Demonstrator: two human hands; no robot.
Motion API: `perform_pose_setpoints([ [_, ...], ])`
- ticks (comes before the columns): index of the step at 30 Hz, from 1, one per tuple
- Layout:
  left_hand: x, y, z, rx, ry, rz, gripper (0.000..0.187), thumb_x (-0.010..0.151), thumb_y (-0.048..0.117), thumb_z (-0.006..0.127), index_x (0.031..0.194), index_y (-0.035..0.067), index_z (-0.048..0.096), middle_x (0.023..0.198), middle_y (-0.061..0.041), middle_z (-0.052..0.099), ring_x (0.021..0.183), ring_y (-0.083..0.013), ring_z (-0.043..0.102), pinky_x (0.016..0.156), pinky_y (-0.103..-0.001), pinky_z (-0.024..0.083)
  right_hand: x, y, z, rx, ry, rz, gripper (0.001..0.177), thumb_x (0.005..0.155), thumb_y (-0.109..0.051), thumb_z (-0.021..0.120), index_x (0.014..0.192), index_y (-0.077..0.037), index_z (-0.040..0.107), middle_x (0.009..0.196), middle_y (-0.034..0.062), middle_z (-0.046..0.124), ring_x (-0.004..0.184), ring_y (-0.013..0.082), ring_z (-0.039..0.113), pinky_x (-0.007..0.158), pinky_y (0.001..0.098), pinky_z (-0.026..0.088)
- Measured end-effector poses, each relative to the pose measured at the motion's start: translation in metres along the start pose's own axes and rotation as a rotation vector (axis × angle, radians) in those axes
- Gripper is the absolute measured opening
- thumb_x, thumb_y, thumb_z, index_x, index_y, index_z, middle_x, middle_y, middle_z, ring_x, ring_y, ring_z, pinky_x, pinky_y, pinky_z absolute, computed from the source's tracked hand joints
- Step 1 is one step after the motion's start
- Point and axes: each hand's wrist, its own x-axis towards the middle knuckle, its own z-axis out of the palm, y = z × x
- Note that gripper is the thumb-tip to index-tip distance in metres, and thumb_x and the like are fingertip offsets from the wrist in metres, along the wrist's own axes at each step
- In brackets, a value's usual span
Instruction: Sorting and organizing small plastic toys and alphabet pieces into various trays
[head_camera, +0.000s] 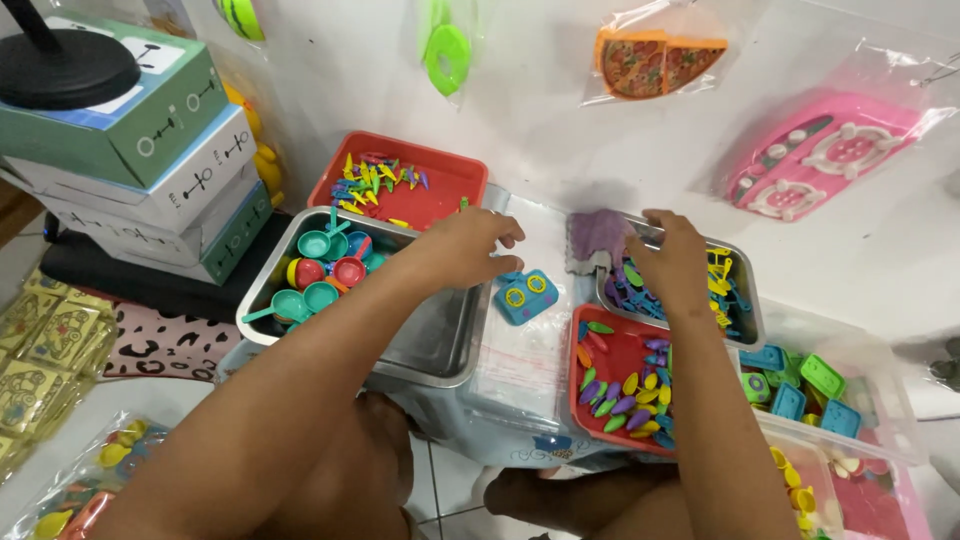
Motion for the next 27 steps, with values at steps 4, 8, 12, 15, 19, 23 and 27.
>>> perform_pose_setpoints([
  [4, 0.009, -0.005, 0.012, 0.016, -0.041, 0.016, 0.039, 0.088, 0.029, 0.070, 0.124, 0.014, 0.069, 0.113, -0.006, 0.075, 0.108, -0.0280, 0.072, 0.088, -0.049, 0.059, -0.012, 0.023, 0.006, -0.007, -0.042, 0.008, 0.034, 0.089, -0.036, 0.078, 0.116, -0.017, 0.075, 0.104, 0.0058, 0.077, 0.093, 0.0262, 0.074, 0.084, 0.0429, 0.057],
  [8, 0.015, -0.001, 0.017, 0.038, -0.080, 0.039, 0.039, 0.088, 0.031, 0.069, 0.124, 0.017, 0.068, 0.114, -0.003, 0.074, 0.109, -0.0257, 0.071, 0.090, -0.047, 0.058, -0.001, 0.028, 0.018, 0.029, -0.103, 0.068, 0.038, 0.091, -0.042, 0.074, 0.119, -0.017, 0.074, 0.106, 0.0063, 0.078, 0.096, 0.0285, 0.075, 0.084, 0.0436, 0.057],
  [12, 0.011, 0.017, 0.012, 0.035, -0.108, 0.058, 0.038, 0.089, 0.028, 0.068, 0.124, 0.013, 0.069, 0.116, -0.008, 0.074, 0.112, -0.0300, 0.070, 0.092, -0.050, 0.057, -0.004, -0.025, 0.005, -0.043, -0.150, 0.055, 0.045, 0.091, -0.038, 0.073, 0.120, -0.004, 0.072, 0.104, 0.0176, 0.077, 0.104, 0.0393, 0.072, 0.087, 0.0523, 0.058],
  [15, 0.013, 0.027, 0.016, 0.052, -0.141, 0.098, 0.036, 0.090, 0.027, 0.067, 0.123, 0.012, 0.069, 0.115, -0.010, 0.074, 0.112, -0.0319, 0.070, 0.093, -0.051, 0.056, -0.002, -0.045, 0.000, -0.139, -0.197, 0.120, 0.055, 0.089, -0.044, 0.074, 0.120, 0.001, 0.070, 0.105, 0.0220, 0.076, 0.104, 0.0429, 0.072, 0.087, 0.0567, 0.058],
  [19, 0.023, 0.038, 0.037, 0.140, -0.165, 0.101, 0.030, 0.091, 0.030, 0.065, 0.118, 0.016, 0.070, 0.111, -0.007, 0.074, 0.106, -0.0355, 0.071, 0.089, -0.054, 0.057, 0.021, -0.017, 0.040, -0.192, -0.188, 0.209, 0.043, 0.089, -0.040, 0.075, 0.108, -0.001, 0.076, 0.096, 0.0204, 0.076, 0.095, 0.0450, 0.074, 0.078, 0.0559, 0.060],
  [23, 0.032, 0.036, 0.057, 0.169, -0.100, 0.078, 0.033, 0.092, 0.029, 0.062, 0.123, 0.017, 0.067, 0.113, -0.006, 0.072, 0.104, -0.0363, 0.071, 0.086, -0.054, 0.058, 0.024, -0.004, 0.029, -0.083, -0.098, 0.239, 0.026, 0.093, -0.035, 0.069, 0.099, -0.013, 0.081, 0.082, 0.0139, 0.075, 0.083, 0.0441, 0.075, 0.068, 0.0514, 0.061],
  [27, 0.028, 0.051, 0.046, -0.295, 0.135, -0.022, 0.083, 0.093, 0.034, 0.067, 0.154, -0.003, 0.023, 0.144, -0.035, 0.041, 0.134, -0.0513, 0.047, 0.109, -0.060, 0.041, -0.005, -0.028, 0.001, 0.675, -0.119, 0.105, 0.017, 0.096, -0.023, 0.071, 0.104, -0.008, 0.077, 0.085, 0.0047, 0.074, 0.084, 0.0196, 0.071, 0.077, 0.0338, 0.057],
])
